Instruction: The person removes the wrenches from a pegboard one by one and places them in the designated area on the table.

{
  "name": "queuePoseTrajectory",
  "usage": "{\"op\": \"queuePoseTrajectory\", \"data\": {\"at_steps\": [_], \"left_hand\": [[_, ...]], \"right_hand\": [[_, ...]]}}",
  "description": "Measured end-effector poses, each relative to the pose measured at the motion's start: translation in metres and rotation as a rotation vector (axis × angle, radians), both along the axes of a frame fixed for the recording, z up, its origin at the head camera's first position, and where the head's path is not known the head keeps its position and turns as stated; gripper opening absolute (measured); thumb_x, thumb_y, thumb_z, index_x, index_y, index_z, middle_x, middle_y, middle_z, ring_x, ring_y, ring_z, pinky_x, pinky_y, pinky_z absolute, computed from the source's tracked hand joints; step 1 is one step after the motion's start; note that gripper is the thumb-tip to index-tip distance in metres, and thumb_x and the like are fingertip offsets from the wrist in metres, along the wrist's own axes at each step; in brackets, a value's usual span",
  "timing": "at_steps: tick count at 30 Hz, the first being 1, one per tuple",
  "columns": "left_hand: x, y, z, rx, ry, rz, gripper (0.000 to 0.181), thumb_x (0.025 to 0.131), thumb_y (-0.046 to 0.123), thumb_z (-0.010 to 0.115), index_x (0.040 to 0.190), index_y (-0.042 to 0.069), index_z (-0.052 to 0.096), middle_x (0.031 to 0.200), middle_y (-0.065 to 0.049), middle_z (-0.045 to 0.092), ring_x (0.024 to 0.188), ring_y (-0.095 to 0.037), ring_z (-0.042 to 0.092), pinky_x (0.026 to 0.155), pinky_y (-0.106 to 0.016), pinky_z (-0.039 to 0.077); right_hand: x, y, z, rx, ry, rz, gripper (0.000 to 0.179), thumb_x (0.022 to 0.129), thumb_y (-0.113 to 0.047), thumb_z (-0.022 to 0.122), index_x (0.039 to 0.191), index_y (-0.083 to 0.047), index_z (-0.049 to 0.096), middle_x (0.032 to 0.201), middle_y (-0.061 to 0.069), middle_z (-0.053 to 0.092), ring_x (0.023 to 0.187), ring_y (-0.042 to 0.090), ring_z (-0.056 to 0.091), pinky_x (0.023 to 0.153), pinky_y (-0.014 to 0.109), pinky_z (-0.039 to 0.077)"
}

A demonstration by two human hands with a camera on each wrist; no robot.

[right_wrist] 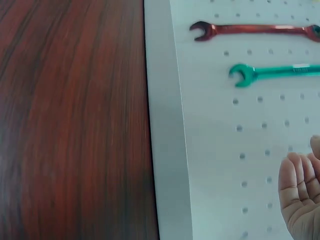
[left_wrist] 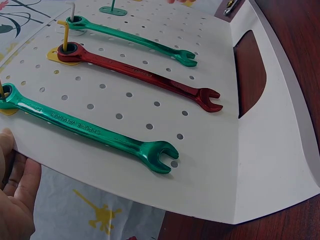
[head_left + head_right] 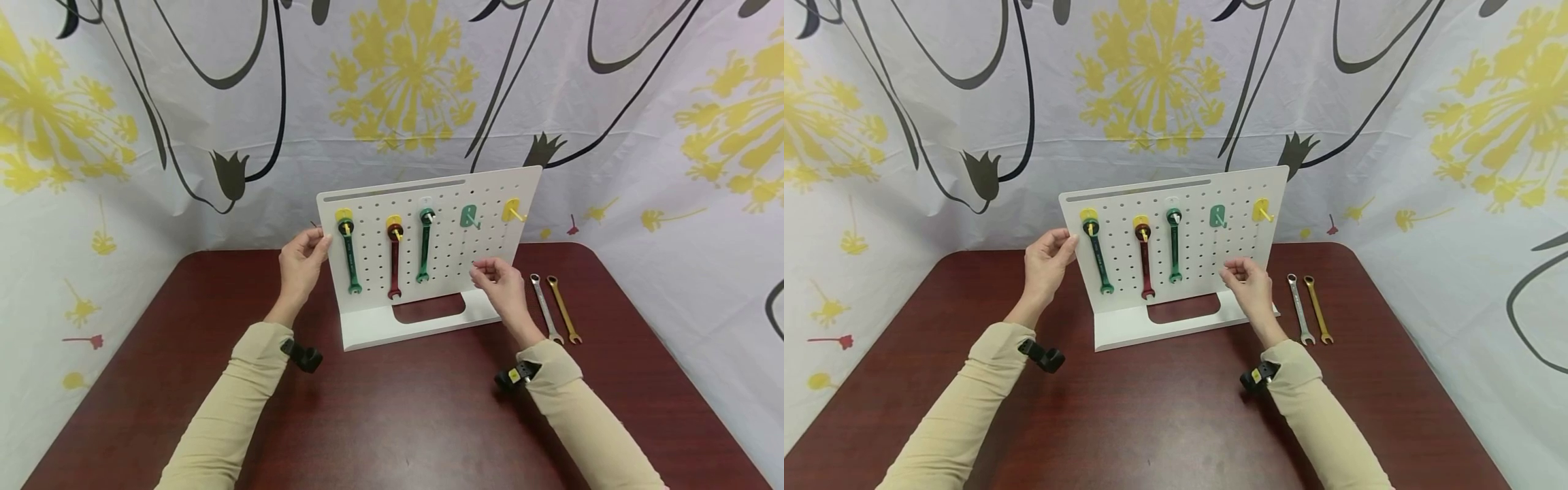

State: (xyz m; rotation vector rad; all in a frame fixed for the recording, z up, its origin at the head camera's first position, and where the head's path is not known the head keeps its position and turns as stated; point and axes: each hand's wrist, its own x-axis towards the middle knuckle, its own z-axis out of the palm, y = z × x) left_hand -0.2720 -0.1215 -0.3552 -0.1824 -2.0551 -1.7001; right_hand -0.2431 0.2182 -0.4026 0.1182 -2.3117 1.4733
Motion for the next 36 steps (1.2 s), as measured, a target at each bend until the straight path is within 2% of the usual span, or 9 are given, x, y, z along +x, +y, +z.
{"op": "queuePoseTrajectory", "data": {"at_steps": [5,11,14,18,27,36], "left_hand": [[-0.003,-0.002,-0.004,0.002,0.010,-0.005,0.021,0.089,0.017,0.067,0.101,0.000,0.067,0.084,0.000,0.063,0.070,0.001,0.058,0.068,-0.013,0.054],[-0.004,-0.002,-0.004,0.000,0.018,-0.002,0.022,0.089,0.018,0.066,0.102,0.000,0.067,0.087,-0.006,0.065,0.071,0.001,0.058,0.067,-0.013,0.054],[-0.003,-0.002,-0.004,0.000,0.012,0.000,0.022,0.089,0.018,0.066,0.102,0.000,0.067,0.087,-0.006,0.065,0.071,0.001,0.058,0.067,-0.013,0.054],[-0.002,-0.002,-0.004,-0.005,0.001,0.002,0.022,0.089,0.018,0.066,0.103,0.000,0.067,0.086,-0.002,0.065,0.071,0.001,0.058,0.067,-0.013,0.054],[-0.003,-0.002,-0.005,-0.012,0.002,0.002,0.023,0.089,0.019,0.066,0.103,0.001,0.067,0.088,-0.006,0.065,0.071,0.000,0.058,0.067,-0.012,0.053],[-0.004,-0.001,-0.005,0.005,-0.007,-0.006,0.022,0.089,0.016,0.066,0.103,-0.001,0.066,0.091,-0.009,0.065,0.073,0.000,0.058,0.070,-0.013,0.054]], "right_hand": [[-0.004,-0.014,0.000,0.010,0.002,0.011,0.022,0.088,-0.011,0.067,0.104,0.004,0.064,0.091,0.020,0.066,0.069,-0.004,0.056,0.061,0.007,0.047],[-0.007,-0.030,0.001,-0.053,0.015,0.060,0.025,0.088,-0.009,0.067,0.107,0.006,0.062,0.096,0.023,0.064,0.074,0.000,0.056,0.065,0.007,0.047],[-0.008,-0.037,0.002,-0.066,0.004,0.075,0.026,0.088,-0.010,0.067,0.108,0.006,0.062,0.100,0.023,0.064,0.077,0.002,0.057,0.067,0.007,0.047],[-0.010,-0.046,0.002,-0.059,-0.003,0.076,0.025,0.088,-0.011,0.067,0.108,0.004,0.062,0.103,0.020,0.065,0.079,0.001,0.057,0.069,0.008,0.048],[-0.014,-0.060,0.003,-0.119,0.008,0.079,0.023,0.087,-0.008,0.067,0.107,0.004,0.061,0.102,0.018,0.065,0.082,0.007,0.058,0.071,0.010,0.049],[-0.018,-0.070,0.003,-0.125,0.015,0.071,0.023,0.087,-0.006,0.067,0.107,0.003,0.062,0.102,0.018,0.066,0.083,0.009,0.059,0.071,0.010,0.050]]}}
